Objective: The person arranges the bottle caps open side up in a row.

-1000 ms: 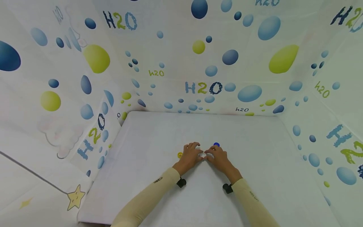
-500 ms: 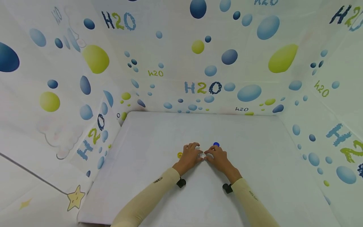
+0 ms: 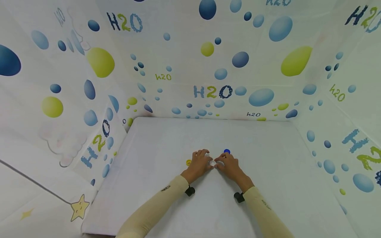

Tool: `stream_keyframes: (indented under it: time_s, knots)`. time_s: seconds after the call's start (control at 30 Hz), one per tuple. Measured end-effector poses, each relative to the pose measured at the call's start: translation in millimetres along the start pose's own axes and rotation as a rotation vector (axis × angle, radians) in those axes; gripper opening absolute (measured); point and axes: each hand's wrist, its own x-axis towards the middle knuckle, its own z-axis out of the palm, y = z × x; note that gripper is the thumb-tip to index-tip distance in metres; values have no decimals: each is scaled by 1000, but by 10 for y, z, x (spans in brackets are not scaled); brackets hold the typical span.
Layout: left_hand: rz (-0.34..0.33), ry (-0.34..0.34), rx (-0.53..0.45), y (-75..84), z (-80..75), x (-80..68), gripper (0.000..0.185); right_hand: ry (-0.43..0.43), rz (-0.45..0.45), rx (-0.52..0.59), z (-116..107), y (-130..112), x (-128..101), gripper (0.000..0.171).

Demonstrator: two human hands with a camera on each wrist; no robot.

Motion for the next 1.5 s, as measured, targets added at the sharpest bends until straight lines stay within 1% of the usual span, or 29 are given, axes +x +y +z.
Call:
stream_keyframes:
  time_s: [0.23, 0.4, 0.67, 0.77, 0.93, 1.03, 1.17, 1.27, 1.4, 1.5]
  knots:
    - [15, -4, -9, 8, -45, 22, 41, 25, -5, 1, -42, 46, -2, 24]
    - [33, 18, -40, 18, -71, 64, 40, 50, 27, 0, -75, 102, 7, 27]
    - [24, 26, -56, 51, -86, 246, 36, 79, 99, 28, -145, 192, 44, 33]
    - [25, 24, -60, 81, -90, 314, 38, 77, 140, 34, -181, 220, 64, 38]
    - [28, 2, -33, 150, -100, 416, 43, 65, 192, 32, -213, 262, 104, 44]
    - [11, -19, -19, 176, -87, 477, 45, 68, 215, 27, -222, 288, 114, 48]
    - [-36, -45, -18, 196, -60, 566, 49, 69, 249, 16, -229, 322, 123, 51]
    - [-64, -52, -26, 209, -32, 642, 49, 66, 266, -2, -224, 347, 126, 51]
    - [-76, -53, -20, 233, 1, 736, 49, 54, 282, -15, -229, 364, 129, 51]
    - [-78, -66, -19, 254, 11, 786, 50, 45, 293, -21, -233, 369, 138, 51]
